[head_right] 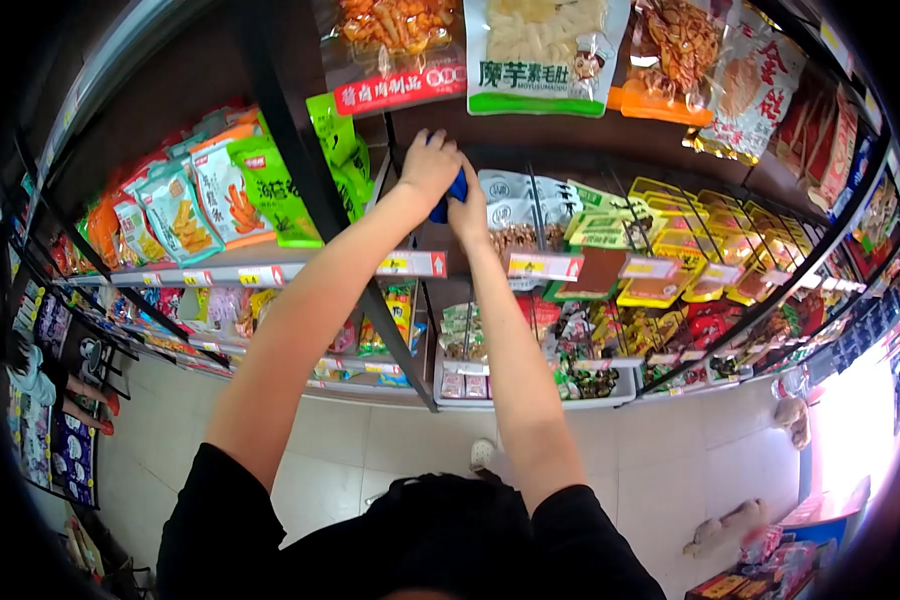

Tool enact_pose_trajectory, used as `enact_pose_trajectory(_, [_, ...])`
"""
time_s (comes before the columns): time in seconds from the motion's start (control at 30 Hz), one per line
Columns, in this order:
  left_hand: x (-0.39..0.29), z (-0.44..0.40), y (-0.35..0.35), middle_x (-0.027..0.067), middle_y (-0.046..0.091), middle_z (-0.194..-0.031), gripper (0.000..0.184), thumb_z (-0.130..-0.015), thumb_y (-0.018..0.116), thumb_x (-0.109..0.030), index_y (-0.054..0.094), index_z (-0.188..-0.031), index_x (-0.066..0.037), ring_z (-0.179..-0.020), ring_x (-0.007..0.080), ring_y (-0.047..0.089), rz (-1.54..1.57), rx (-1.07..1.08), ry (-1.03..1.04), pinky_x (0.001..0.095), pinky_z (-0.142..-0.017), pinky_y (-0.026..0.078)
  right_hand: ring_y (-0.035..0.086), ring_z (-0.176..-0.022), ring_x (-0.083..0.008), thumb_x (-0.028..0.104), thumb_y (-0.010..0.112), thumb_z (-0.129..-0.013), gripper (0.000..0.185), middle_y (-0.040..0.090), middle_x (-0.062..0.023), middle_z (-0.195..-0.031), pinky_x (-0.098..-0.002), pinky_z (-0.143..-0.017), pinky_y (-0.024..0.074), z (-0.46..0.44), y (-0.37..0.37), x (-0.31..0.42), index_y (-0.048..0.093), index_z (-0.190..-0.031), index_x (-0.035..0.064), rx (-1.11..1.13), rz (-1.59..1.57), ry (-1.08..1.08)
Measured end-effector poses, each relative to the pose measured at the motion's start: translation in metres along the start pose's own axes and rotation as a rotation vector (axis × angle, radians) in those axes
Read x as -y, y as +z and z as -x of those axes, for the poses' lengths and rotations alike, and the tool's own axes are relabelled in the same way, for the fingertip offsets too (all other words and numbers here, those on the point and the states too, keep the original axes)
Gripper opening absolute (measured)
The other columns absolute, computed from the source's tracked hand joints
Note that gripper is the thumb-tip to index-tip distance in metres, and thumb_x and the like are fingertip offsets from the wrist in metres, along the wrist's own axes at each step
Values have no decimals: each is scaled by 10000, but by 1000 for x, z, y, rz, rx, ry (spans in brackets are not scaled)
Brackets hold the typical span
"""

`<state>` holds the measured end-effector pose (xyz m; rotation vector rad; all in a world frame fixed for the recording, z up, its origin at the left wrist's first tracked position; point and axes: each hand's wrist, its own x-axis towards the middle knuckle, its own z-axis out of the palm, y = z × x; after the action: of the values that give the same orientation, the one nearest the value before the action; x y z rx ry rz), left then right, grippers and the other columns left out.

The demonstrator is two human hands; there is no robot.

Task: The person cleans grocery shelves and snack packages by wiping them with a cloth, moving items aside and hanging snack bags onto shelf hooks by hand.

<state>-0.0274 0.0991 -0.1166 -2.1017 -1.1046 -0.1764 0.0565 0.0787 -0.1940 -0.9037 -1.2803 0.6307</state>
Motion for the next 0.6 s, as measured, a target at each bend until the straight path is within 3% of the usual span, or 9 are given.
enact_pose_trajectory(0.1, [-4, -27, 28, 16, 603, -1228, 284, -913, 500, -197, 679, -1127, -146, -1305, 228, 424, -89, 201, 64, 504, -1068, 304, 474, -1248, -216, -160, 464, -760, 699, 512, -148, -1346, -307, -1064, 337, -11, 20, -40, 388, -1427, 34, -107, -248, 68])
enact_pose_trajectory(0.17, [-1, -33, 38, -5, 603, -1227, 284, -917, 506, -208, 686, -1129, -155, -1322, 226, 407, -77, 415, 95, 474, -1019, 385, 473, -1243, -205, -129, 501, -793, 678, 510, -135, -1348, -305, -1054, 346, -11, 30, -59, 368, -1437, 37, -65, -310, 187])
enact_pose_trajectory(0.27, [-6, -34, 67, -2, 605, -1232, 267, -895, 550, -187, 709, -1103, -137, -1321, 237, 410, 38, 472, 150, 367, -861, 525, 504, -1188, -183, -44, 550, -864, 584, 537, -125, -1300, -303, -1011, 383, 3, 36, -68, 383, -1418, 26, -10, -306, 317])
enact_pose_trajectory(0.3, [-9, -35, 63, -2, 605, -1232, 267, -895, 550, -187, 709, -1103, -137, -1321, 237, 410, 35, 478, 155, 367, -861, 525, 504, -1188, -183, -44, 550, -864, 584, 537, -125, -1300, -303, -1011, 383, 6, 37, -72, 383, -1418, 26, -13, -311, 322])
enact_pose_trajectory(0.4, [-20, -32, 54, 35, 588, -1287, 340, -845, 661, -200, 681, -1178, -133, -1302, 261, 403, 97, 638, 139, 509, -833, 518, 526, -1148, -168, -46, 534, -885, 528, 562, -111, -1259, -298, -989, 399, 27, 30, -71, 409, -1394, 9, -17, -328, 277])
enact_pose_trajectory(0.53, [-23, -6, 37, 40, 616, -1214, 262, -843, 620, -145, 712, -1083, -95, -1281, 258, 443, 202, 602, 169, 453, -901, 514, 527, -1141, -158, -54, 533, -888, 518, 569, -106, -1249, -282, -979, 401, 55, 18, -49, 416, -1389, 3, -29, -321, 368])
enact_pose_trajectory(0.6, [-30, 8, 10, 62, 658, -1142, 239, -821, 641, -140, 726, -1039, -89, -1222, 264, 502, 270, 701, 90, 608, -992, 396, 530, -1139, -150, -61, 531, -888, 515, 570, -102, -1251, -276, -977, 404, 71, 10, -58, 416, -1388, -7, 67, -466, 317])
